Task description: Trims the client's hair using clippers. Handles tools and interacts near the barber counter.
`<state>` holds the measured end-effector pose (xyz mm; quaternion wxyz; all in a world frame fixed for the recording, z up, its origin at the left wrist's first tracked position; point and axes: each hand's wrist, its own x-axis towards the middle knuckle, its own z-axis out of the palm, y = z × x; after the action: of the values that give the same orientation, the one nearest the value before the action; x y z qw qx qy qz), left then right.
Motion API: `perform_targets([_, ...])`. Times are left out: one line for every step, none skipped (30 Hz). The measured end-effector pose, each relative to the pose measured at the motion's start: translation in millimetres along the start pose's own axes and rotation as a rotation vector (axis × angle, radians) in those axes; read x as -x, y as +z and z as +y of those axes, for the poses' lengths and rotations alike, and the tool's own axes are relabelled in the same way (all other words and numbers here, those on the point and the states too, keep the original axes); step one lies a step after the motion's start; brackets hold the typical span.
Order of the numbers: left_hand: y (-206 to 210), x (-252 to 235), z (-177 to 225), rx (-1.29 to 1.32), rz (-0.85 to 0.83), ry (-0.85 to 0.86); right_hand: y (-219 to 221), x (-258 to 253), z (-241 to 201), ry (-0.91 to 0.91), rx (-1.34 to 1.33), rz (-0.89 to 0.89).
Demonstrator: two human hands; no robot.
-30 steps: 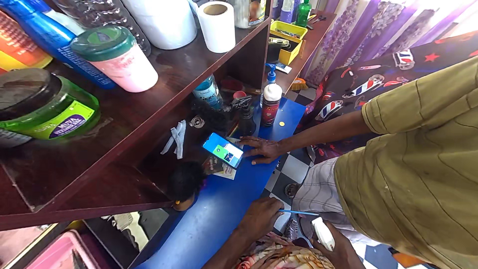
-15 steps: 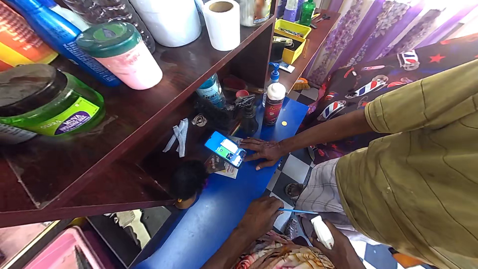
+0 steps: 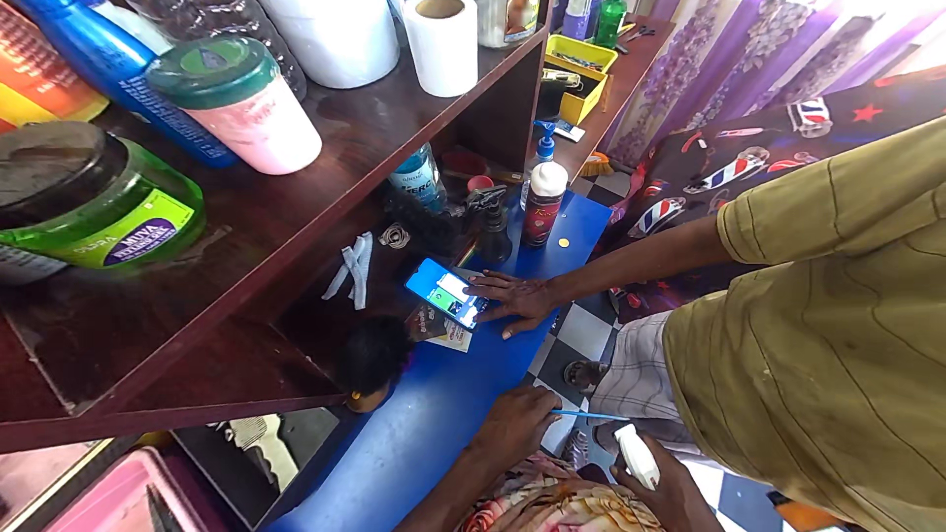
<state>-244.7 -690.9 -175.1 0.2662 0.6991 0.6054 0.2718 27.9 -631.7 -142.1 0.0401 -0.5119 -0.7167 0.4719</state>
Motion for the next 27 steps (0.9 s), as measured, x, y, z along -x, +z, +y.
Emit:
perform_targets([0,0,0,-0.003,0.000,0.000,0,-1,1,-0.002,-0.002,-0.001])
perform_targets([-1,0,0,-0.004,0.002,-0.002,1,-1,1,-0.001,-0.004,-0.002])
perform_targets([-1,0,0,-0.004,0.004,-0.004,1,-2,1,0.000,-0.005,-0.003])
perform_targets([-1,0,0,-0.004,0.006,-0.005,1,-2,1,0.002,-0.004,-0.006])
perform_targets([-2,0,0,-0.005,0.007,-0.006,2,-3,1,0.002,-0.002,-0.006])
perform_targets([-2,0,0,-0.006,0.008,-0.008,2,-3,1,-0.001,0.000,-0.007])
perform_targets([-2,0,-1,-0.006,0.009,-0.010,1,-4,0,-0.002,0.003,-0.011])
perform_targets([-3,0,-1,-0.005,0.009,-0.012,1,-4,-1,-0.003,0.008,-0.013])
perform_targets([-3,0,-1,-0.003,0.008,-0.014,1,-4,-2,-0.002,0.012,-0.013])
perform_targets([-3,1,-1,-0.003,0.008,-0.014,1,-4,-3,-0.002,0.015,-0.012])
perform_targets([-3,1,-1,-0.005,0.010,-0.013,0,-4,-3,-0.004,0.018,-0.009])
perform_targets([-3,1,-1,-0.006,0.012,-0.012,0,-5,-4,-0.007,0.020,-0.009])
perform_targets([-4,1,-2,-0.009,0.013,-0.010,0,-5,-4,-0.010,0.021,-0.010])
perform_targets([-4,1,-2,-0.012,0.013,-0.010,0,-5,-5,-0.016,0.024,-0.012])
perform_targets([-4,0,-2,-0.012,0.009,-0.012,0,-5,-6,-0.019,0.025,-0.012])
perform_targets([-5,0,-1,-0.011,0.006,-0.014,0,-5,-6,-0.023,0.026,-0.010])
perform_targets([-5,0,-2,-0.011,0.006,-0.014,-1,-5,-6,-0.024,0.030,-0.009])
perform_targets([-5,0,-2,-0.010,0.010,-0.013,-1,-6,-6,-0.025,0.034,-0.008])
perform_targets([-4,0,-2,-0.011,0.016,-0.009,-1,-6,-6,-0.025,0.035,-0.007])
perform_targets([-4,-1,-3,-0.012,0.019,-0.005,-1,-6,-6,-0.022,0.036,-0.008])
perform_targets([-4,-1,-3,-0.014,0.020,-0.002,-1,-6,-6,-0.021,0.037,-0.010])
perform_targets([-4,-1,-3,-0.015,0.024,0.002,-2,-7,-6,-0.022,0.037,-0.012])
perform_targets([-4,-1,-3,-0.017,0.025,0.004,-2,-7,-6,-0.023,0.038,-0.011])
perform_targets([-5,-1,-3,-0.018,0.024,0.005,-2,-7,-7,-0.025,0.037,-0.011])
perform_targets([-5,-2,-3,-0.013,0.023,0.005,-2,-7,-8,-0.028,0.034,-0.009])
perform_targets([-6,-2,-3,-0.005,0.024,0.008,-3,-7,-9,-0.030,0.032,-0.010])
perform_targets([-7,-3,-2,-0.002,0.021,0.008,-3,-6,-10,-0.032,0.032,-0.013])
